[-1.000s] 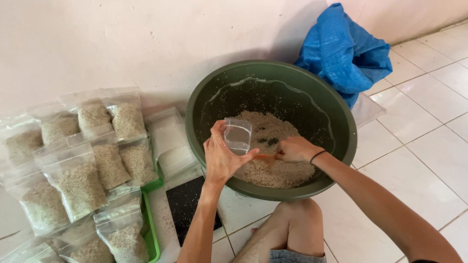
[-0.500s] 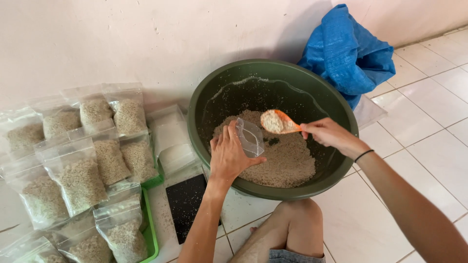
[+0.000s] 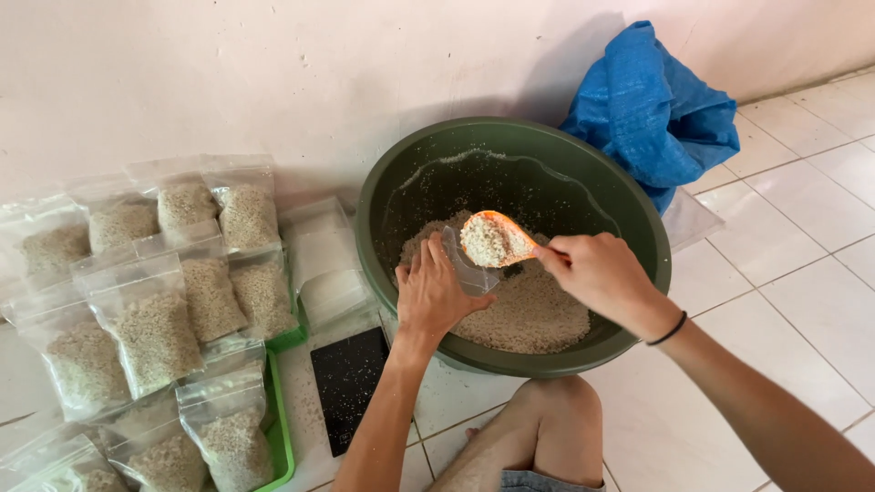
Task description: Filling small plastic bags with grains from a large tub, weighing them on a digital scale for accuracy, and organizing the finished bags into a tray.
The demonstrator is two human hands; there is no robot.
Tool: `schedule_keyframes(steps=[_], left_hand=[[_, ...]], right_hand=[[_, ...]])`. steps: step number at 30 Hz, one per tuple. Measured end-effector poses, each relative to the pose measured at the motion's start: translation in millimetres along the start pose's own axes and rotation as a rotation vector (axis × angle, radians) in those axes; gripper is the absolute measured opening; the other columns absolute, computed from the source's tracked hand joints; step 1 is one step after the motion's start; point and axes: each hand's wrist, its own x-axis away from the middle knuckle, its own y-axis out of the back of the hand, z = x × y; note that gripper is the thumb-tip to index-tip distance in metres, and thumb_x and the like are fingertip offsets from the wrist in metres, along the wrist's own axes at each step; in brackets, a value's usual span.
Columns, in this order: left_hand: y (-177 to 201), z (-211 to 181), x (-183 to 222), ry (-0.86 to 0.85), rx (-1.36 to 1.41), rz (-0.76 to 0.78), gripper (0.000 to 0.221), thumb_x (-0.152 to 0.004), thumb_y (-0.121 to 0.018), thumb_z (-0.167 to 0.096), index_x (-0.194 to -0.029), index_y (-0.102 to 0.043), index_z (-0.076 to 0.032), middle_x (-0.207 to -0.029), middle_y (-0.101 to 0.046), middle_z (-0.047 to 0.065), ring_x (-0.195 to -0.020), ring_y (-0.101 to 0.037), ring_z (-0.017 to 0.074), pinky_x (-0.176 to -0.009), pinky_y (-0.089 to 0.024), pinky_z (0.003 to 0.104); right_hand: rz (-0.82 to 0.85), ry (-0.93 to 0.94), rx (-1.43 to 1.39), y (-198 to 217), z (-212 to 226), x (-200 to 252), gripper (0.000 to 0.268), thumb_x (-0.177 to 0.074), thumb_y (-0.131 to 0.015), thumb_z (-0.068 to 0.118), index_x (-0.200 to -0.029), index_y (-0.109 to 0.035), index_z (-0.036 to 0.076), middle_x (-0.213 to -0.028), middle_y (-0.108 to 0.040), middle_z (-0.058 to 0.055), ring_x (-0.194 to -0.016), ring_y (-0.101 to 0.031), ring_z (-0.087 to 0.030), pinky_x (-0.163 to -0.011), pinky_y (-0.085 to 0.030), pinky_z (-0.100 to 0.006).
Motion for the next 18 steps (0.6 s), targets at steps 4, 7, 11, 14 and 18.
schedule_keyframes(steps=[4,7,11,14,18], left_hand=[[-5.5,2.3,-1.3,0.006,-0.020,-0.027,0.114,-0.067,-0.079,-0.067,-0.142,-0.029,0.003,-0.125,-0.050,0.018,-0.116,-0.058,0.0366,-0.098,-0.045,0.056],[-6.7,3.2,-2.4,0.006,-0.017,-0.043,0.113,-0.067,-0.079,-0.065,-0.141,-0.030,0.004,-0.125,-0.050,0.018,-0.115,-0.059,0.0369,-0.098,-0.046,0.056],[-12.9,7.6,-6.6,0.009,-0.004,-0.061,0.110,-0.068,-0.078,-0.065,-0.140,-0.032,0.004,-0.122,-0.050,0.017,-0.113,-0.060,0.0364,-0.099,-0.045,0.054],[-15.5,7.4,-6.6,0.012,0.006,-0.080,0.107,-0.070,-0.075,-0.066,-0.139,-0.034,0.005,-0.120,-0.052,0.018,-0.110,-0.062,0.0359,-0.097,-0.047,0.053],[-17.5,6.8,-9.0,0.046,0.002,-0.075,0.109,-0.067,-0.075,-0.069,-0.138,-0.034,0.003,-0.116,-0.053,0.016,-0.105,-0.065,0.0345,-0.092,-0.049,0.053]], right_hand=[[-0.033,0.037,0.165,2.9,22.0,11.8,0.033,-0.103,-0.049,0.029,-0.094,-0.074,0.009,-0.048,-0.056,0.001,-0.035,-0.041,-0.007,-0.041,-0.040,-0.020],[-0.105,0.105,0.318,-5.8,23.3,15.2,0.032,-0.103,-0.048,0.029,-0.097,-0.073,0.009,-0.052,-0.062,-0.001,-0.040,-0.055,-0.012,-0.046,-0.047,-0.024],[-0.359,0.252,0.538,-27.0,15.1,15.7,0.031,-0.100,-0.049,0.032,-0.084,-0.068,0.013,-0.053,-0.059,0.000,-0.051,-0.061,-0.015,-0.048,-0.051,-0.028],[-0.464,0.311,0.604,-38.3,10.5,14.2,0.029,-0.099,-0.050,0.033,-0.082,-0.065,0.015,-0.053,-0.056,0.002,-0.053,-0.060,-0.015,-0.047,-0.049,-0.027],[-0.616,0.400,0.686,-46.1,10.5,13.6,0.024,-0.099,-0.051,0.032,-0.085,-0.065,0.017,-0.053,-0.051,0.002,-0.051,-0.057,-0.015,-0.047,-0.046,-0.023]])
